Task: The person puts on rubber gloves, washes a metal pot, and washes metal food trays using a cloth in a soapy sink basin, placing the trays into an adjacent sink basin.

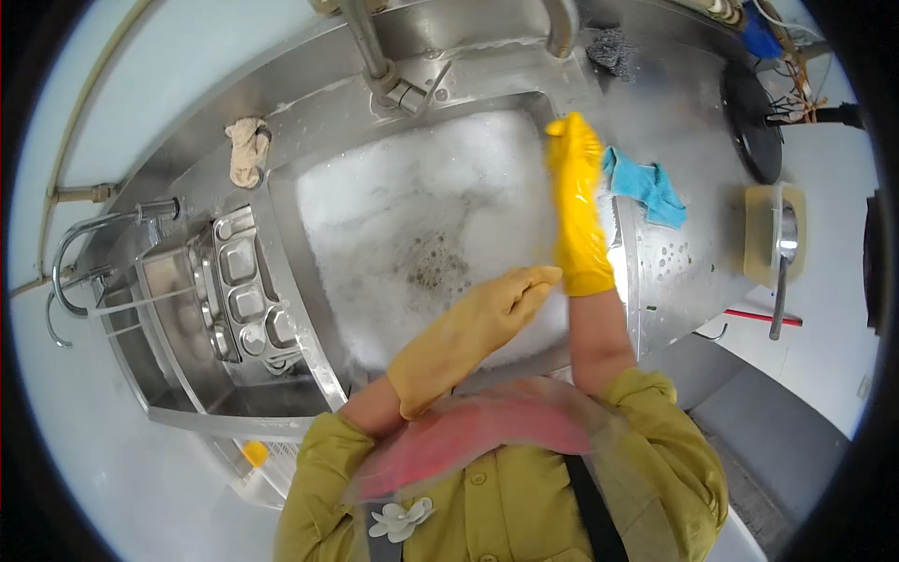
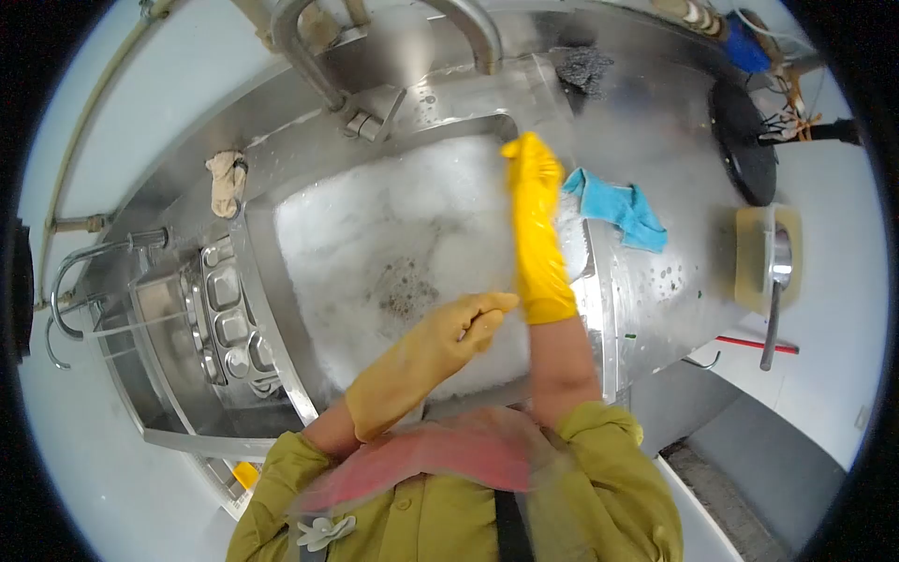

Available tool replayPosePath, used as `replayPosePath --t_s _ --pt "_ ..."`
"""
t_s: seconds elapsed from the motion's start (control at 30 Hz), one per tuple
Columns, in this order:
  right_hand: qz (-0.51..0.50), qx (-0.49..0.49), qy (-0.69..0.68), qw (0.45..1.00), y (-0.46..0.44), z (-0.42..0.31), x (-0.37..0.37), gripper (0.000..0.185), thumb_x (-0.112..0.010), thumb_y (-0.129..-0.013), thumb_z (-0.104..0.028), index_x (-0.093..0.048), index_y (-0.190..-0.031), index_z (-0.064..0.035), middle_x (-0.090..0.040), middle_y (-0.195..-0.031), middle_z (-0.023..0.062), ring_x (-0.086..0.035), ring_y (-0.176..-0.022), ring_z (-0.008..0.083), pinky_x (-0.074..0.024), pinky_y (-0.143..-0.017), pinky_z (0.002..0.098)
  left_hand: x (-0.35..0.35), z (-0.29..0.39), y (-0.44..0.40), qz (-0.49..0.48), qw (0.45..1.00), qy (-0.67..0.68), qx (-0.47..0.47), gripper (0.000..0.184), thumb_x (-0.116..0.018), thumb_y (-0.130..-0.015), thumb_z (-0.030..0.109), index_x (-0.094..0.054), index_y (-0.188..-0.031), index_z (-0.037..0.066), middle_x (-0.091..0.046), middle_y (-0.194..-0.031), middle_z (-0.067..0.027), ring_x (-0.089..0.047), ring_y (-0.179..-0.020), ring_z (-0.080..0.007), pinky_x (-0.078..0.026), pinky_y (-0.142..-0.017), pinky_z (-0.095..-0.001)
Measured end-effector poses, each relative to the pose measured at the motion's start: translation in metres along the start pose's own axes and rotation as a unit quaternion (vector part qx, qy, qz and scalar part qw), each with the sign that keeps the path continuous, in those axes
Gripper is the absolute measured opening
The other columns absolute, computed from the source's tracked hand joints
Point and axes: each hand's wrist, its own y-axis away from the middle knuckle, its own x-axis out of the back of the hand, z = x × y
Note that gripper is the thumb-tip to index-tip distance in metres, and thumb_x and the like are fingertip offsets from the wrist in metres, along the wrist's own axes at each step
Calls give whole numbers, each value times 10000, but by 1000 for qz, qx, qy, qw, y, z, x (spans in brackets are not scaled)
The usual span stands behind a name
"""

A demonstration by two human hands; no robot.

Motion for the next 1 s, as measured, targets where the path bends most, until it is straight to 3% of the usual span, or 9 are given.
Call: replayPosePath --t_s 0.07,0.3,0.43,0.5,0.63,0.73,0.8,0.87,1.0 --pt "211 142 447 858 20 -47 -2 327 -551 -1064 -334 -690 -1107 -42 -703 -915 137 -687 -883 272 -527 -839 380 21 -16 8 18 986 -164 36 395 -569 -1040 303 -604 -1361 76 -668 -1235 -141 -635 -1118 -300 -500 -980 -391" --pt "167 64 902 393 81 -67 96 617 -693 -931 -473 -581 -1404 -93 -598 -1400 154 -563 -1255 369 -418 -1082 453 110 -151 28 374 864 -95 322 494 -563 -992 344 -584 -1344 -2 -653 -1270 -233 -587 -1237 -387 -465 -1044 -448" --pt "119 95 769 621 80 -76 75 519 -724 -918 -387 -643 -1308 -55 -656 -1253 194 -609 -1152 400 -449 -1034 460 126 -174 36 349 760 213 505 578 -426 -1040 428 -547 -1411 1 -632 -1333 -214 -594 -1248 -350 -482 -1027 -408" --pt "139 116 736 652 81 -65 71 441 -733 -912 -311 -667 -1263 -53 -669 -1185 203 -625 -1099 411 -475 -995 456 125 -217 60 233 873 -64 423 600 -334 -1057 438 -544 -1422 11 -613 -1378 -207 -585 -1279 -327 -479 -1031 -390" --pt "148 125 715 672 85 -51 51 331 -742 -897 -136 -687 -1210 -43 -693 -1103 175 -675 -993 337 -528 -905 408 136 -295 90 13 842 -401 361 498 -321 -1066 90 -367 -1559 29 -381 -1604 -213 -412 -1466 -313 -354 -1198 -384" --pt "113 129 484 858 96 -16 8 319 -732 -886 -44 -690 -1203 -51 -697 -1090 123 -678 -961 232 -544 -855 361 129 -178 59 -14 803 -424 419 494 -335 -1062 108 -388 -1546 27 -430 -1579 -193 -440 -1449 -310 -354 -1193 -395" --pt "78 58 373 923 113 46 -6 501 -733 -862 26 -608 -1338 -66 -650 -1199 101 -672 -916 166 -558 -816 308 131 -225 70 63 825 -351 438 468 -424 -1021 114 -492 -1472 10 -510 -1513 -187 -440 -1450 -294 -339 -1206 -373" --pt "15 -106 356 928 116 59 -56 614 -734 -869 6 -525 -1442 -66 -574 -1390 152 -645 -1134 230 -527 -971 372 133 -262 79 119 837 -298 444 452 -471 -998 115 -549 -1428 4 -555 -1473 -186 -449 -1441 -290 -340 -1204 -363" --pt "-71 -97 645 755 118 165 -42 736 -742 -898 -108 -404 -1552 -106 -450 -1547 192 -453 -1417 303 -386 -1158 450 138 -258 71 114 835 -311 440 436 -480 -987 106 -569 -1404 13 -574 -1447 -189 -486 -1399 -301 -375 -1168 -368"
